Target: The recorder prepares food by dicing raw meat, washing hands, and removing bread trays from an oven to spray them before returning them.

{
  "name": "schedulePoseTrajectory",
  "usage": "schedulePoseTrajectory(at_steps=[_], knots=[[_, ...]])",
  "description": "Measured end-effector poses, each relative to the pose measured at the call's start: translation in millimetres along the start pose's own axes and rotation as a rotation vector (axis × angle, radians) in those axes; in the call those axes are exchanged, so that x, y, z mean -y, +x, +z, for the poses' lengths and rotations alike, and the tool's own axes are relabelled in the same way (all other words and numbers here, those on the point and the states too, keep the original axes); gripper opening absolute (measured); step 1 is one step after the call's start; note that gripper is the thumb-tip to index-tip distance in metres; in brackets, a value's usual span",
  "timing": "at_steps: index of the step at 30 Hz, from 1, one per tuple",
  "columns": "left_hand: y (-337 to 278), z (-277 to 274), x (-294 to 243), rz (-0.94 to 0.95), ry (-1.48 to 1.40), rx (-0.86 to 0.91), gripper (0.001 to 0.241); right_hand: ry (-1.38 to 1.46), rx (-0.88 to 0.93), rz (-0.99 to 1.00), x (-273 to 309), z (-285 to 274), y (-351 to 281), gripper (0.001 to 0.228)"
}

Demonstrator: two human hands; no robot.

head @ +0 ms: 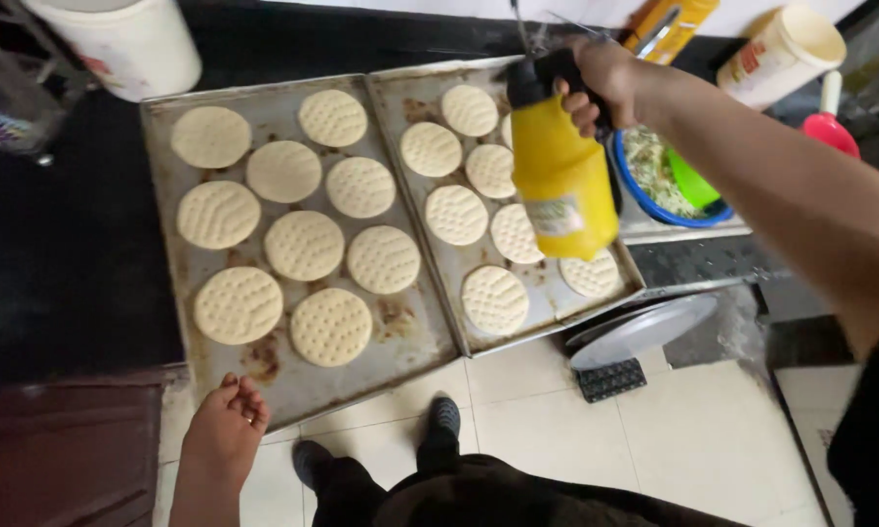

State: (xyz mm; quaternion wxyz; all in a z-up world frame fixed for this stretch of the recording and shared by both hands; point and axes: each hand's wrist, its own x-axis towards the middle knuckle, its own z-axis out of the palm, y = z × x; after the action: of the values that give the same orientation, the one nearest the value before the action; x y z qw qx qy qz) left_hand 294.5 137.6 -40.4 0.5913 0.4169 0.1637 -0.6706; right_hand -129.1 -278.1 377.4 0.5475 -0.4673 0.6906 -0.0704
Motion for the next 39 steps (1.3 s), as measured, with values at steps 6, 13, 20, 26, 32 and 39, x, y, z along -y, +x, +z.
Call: schedulePoseTrajectory(at_steps=[6,13,20,26,32,39], knots=[[46,-6,43,-0.109,0.0,-0.012,0.01,-0.186,0.242,0.383,-74,-42,-56,0.047],[57,46,61,-0.057,-0.025,0.111,0.02,0.089,0.292,0.392,-108,-143,-17,0.05],[25,119,105,-0.059,0.065,0.159,0.013,0.225,-0.076,0.051,-114,-158,-62,0.048],[27,138,125,-0.087,0.124,0.15,0.011,0.06,0.122,0.296,-188,-192,-82,0.054],[42,175,117,-0.163,0.248,0.102,0.008,0.344,0.143,0.324,-260,-239,-136,0.074],[51,228,163,-0.204,0.283,0.308,0.009,0.626,-0.385,-0.241,-371,-253,-105,0.034]])
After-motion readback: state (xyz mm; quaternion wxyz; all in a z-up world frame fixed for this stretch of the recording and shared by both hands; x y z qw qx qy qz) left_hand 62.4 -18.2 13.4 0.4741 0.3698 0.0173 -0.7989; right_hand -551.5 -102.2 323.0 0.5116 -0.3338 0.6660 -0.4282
